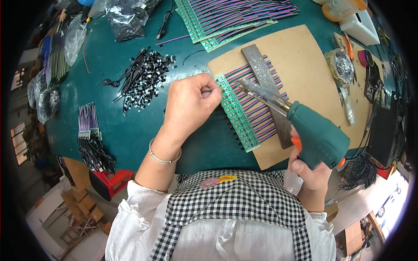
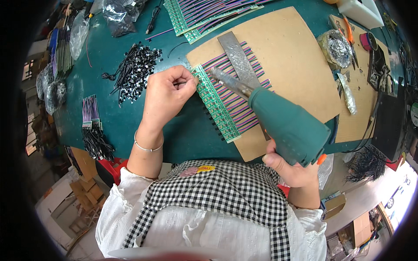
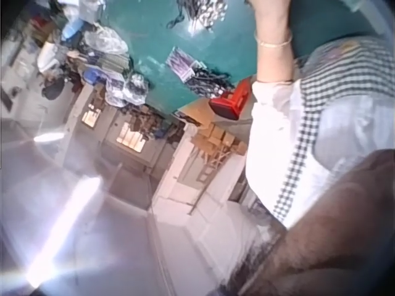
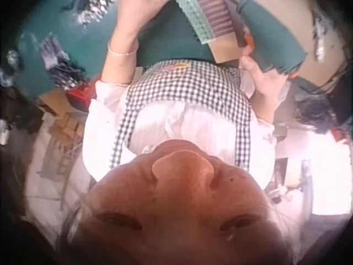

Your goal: The person solders wires to small green PCB strips with a soldering iron at a factory workbench.

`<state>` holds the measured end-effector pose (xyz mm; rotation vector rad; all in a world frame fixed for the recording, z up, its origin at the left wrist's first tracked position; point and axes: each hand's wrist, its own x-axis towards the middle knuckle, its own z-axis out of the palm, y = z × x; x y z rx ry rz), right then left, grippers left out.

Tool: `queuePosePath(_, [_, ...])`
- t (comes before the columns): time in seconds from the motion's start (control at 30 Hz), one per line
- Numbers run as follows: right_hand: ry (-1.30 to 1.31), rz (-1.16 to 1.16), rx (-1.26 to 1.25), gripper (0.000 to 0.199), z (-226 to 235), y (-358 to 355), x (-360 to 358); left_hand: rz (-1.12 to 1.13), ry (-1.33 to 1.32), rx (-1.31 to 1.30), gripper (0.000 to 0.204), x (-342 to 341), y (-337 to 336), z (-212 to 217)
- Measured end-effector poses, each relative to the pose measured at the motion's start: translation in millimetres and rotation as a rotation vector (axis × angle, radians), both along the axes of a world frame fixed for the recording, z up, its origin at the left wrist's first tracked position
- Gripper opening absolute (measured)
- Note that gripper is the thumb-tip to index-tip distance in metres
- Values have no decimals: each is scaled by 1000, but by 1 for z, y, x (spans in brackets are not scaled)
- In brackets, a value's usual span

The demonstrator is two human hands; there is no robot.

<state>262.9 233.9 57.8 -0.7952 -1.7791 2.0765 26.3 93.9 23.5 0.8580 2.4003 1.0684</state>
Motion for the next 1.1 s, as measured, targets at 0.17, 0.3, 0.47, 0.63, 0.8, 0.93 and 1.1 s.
queuePosePath(0.17, [-6, 215, 226, 63, -18, 8, 16, -47, 84, -45, 8, -1, 5, 4])
queuePosePath(0.3, [-88, 32, 93, 20, -7, -1, -1, -45, 100, -31, 8, -1, 4, 0])
queuePosePath(0.47, [-111, 4, 65, 21, -8, -5, -6, -50, 75, -30, 7, -2, 4, 1])
queuePosePath(0.63, [-32, 244, 203, 50, -23, 4, 5, -51, 78, -31, 7, -2, 5, 2])
queuePosePath(0.8, [-87, 79, 119, 28, -15, -3, -5, -51, 96, -35, 8, -1, 5, 1])
queuePosePath(0.93, [-24, 0, -17, 33, -12, -5, -5, -45, 95, -36, 7, -2, 6, 0])
queuePosePath(1.1, [-16, -15, -89, 35, -8, -2, -5, -55, 95, -44, 7, -2, 5, 0])
